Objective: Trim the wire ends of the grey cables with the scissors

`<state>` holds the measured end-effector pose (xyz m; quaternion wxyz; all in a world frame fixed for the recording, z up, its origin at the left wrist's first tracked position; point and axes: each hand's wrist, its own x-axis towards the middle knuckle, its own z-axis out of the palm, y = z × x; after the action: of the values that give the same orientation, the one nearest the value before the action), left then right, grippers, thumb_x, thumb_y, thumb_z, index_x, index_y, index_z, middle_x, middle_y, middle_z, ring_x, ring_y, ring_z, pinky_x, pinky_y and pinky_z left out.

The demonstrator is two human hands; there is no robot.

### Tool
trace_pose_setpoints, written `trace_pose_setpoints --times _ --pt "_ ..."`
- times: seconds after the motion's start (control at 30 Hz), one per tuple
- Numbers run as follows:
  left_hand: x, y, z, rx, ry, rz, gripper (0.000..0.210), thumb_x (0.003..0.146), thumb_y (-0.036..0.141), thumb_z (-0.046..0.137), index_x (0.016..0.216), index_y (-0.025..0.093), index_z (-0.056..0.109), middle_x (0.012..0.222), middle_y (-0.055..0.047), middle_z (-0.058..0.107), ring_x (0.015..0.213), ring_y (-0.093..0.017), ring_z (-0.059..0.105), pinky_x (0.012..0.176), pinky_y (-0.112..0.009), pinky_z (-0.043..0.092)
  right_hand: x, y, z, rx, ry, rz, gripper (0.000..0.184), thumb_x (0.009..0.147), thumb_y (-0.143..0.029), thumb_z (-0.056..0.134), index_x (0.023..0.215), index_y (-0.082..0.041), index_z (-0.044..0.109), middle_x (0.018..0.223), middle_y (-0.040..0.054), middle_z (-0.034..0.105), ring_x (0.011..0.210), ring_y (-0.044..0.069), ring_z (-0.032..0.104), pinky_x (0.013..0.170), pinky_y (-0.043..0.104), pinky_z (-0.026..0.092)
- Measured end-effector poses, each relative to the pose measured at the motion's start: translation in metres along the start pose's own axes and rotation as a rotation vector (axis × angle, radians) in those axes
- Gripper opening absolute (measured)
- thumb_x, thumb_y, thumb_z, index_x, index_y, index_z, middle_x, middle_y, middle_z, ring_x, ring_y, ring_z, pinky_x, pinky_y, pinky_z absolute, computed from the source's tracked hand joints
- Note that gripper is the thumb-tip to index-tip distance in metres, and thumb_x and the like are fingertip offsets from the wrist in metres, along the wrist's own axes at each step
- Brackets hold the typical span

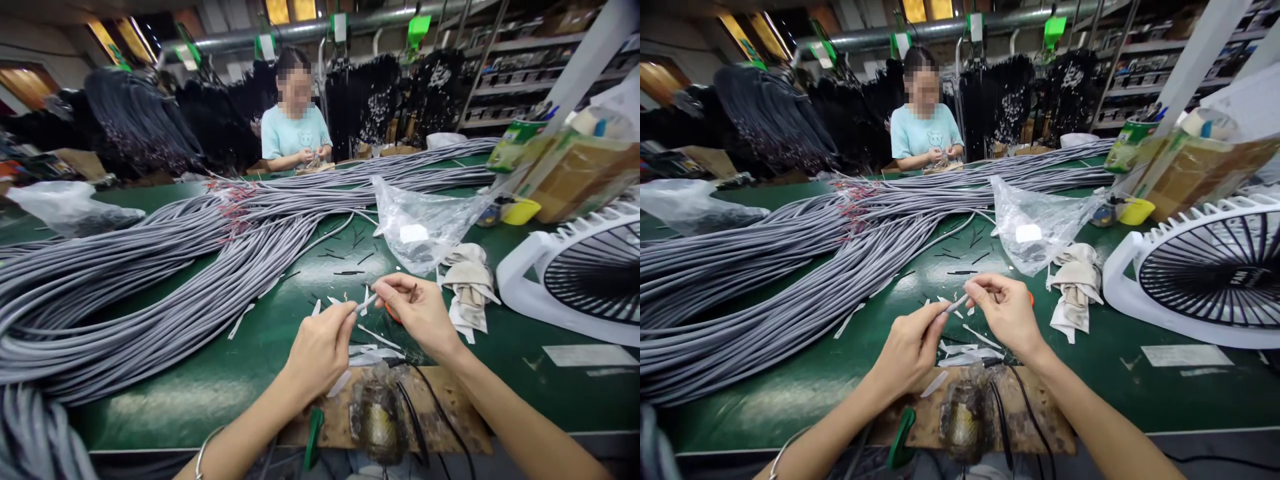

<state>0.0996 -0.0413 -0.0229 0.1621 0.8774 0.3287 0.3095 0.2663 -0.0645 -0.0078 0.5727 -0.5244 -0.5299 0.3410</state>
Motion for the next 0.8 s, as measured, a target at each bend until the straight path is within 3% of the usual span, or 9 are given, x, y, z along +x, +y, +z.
trace_pose_setpoints --times 0.1,0.27,0.4,0.57,0.7,0.8 --pt "-0.006 0.001 0.000 -0.055 0.012 -0.019 0.020 0.089 0.017 0.038 0.102 0.016 0.053 0.081 -0.004 0.065 0.070 -0.013 0.061 0.063 -0.022 0.043 -0.002 -0.004 0.002 0.026 -0.002 0.017 0.021 0.075 -0.035 0.060 0.071 -0.014 0.059 0.056 -0.0004 0.058 0.051 0.010 0.055 0.048 0.020 0.043" --pt "-0.005 0.003 0.000 -0.059 0.092 -0.027 0.019 0.089 0.017 0.038 0.095 0.014 0.055 0.082 -0.006 0.060 0.071 -0.014 0.055 0.066 -0.024 0.043 -0.006 -0.008 0.006 0.054 -0.061 0.086 0.028 0.066 -0.033 0.069 0.086 -0.016 0.060 0.060 -0.0026 0.058 0.044 0.005 0.047 0.038 0.016 0.033" --pt "-0.008 0.008 0.000 -0.121 0.119 -0.006 0.019 0.088 0.014 0.039 0.093 0.012 0.057 0.079 -0.006 0.057 0.070 -0.013 0.053 0.065 -0.024 0.042 -0.007 -0.009 0.010 0.099 -0.078 0.099 0.018 0.064 -0.029 0.071 0.069 -0.015 0.061 0.057 -0.0016 0.059 0.050 0.008 0.054 0.045 0.017 0.041" --pt "-0.010 0.009 0.001 -0.193 0.189 0.031 0.023 0.085 0.012 0.045 0.103 0.011 0.060 0.061 0.001 0.051 0.051 -0.008 0.044 0.050 -0.020 0.036 -0.009 -0.008 0.013 0.157 -0.102 0.120 0.017 0.067 -0.028 0.069 0.069 -0.015 0.058 0.055 -0.0031 0.056 0.046 0.006 0.051 0.043 0.016 0.040" --pt "-0.010 0.009 0.001 -0.227 0.191 -0.002 0.028 0.084 0.013 0.046 0.109 0.012 0.060 0.054 0.004 0.042 0.046 -0.007 0.036 0.045 -0.020 0.029 -0.011 -0.004 0.015 0.090 -0.107 0.089 0.019 0.070 -0.031 0.066 0.069 -0.015 0.056 0.057 -0.0035 0.053 0.047 0.006 0.049 0.042 0.016 0.038" --pt "-0.009 0.010 -0.003 -0.246 0.216 -0.092 0.028 0.083 0.014 0.047 0.107 0.012 0.062 0.054 0.003 0.043 0.046 -0.007 0.034 0.044 -0.020 0.028 -0.013 -0.002 0.016 -0.071 -0.029 0.004 0.023 0.071 -0.033 0.065 0.084 -0.017 0.056 0.060 -0.0047 0.051 0.045 0.006 0.045 0.040 0.017 0.034"
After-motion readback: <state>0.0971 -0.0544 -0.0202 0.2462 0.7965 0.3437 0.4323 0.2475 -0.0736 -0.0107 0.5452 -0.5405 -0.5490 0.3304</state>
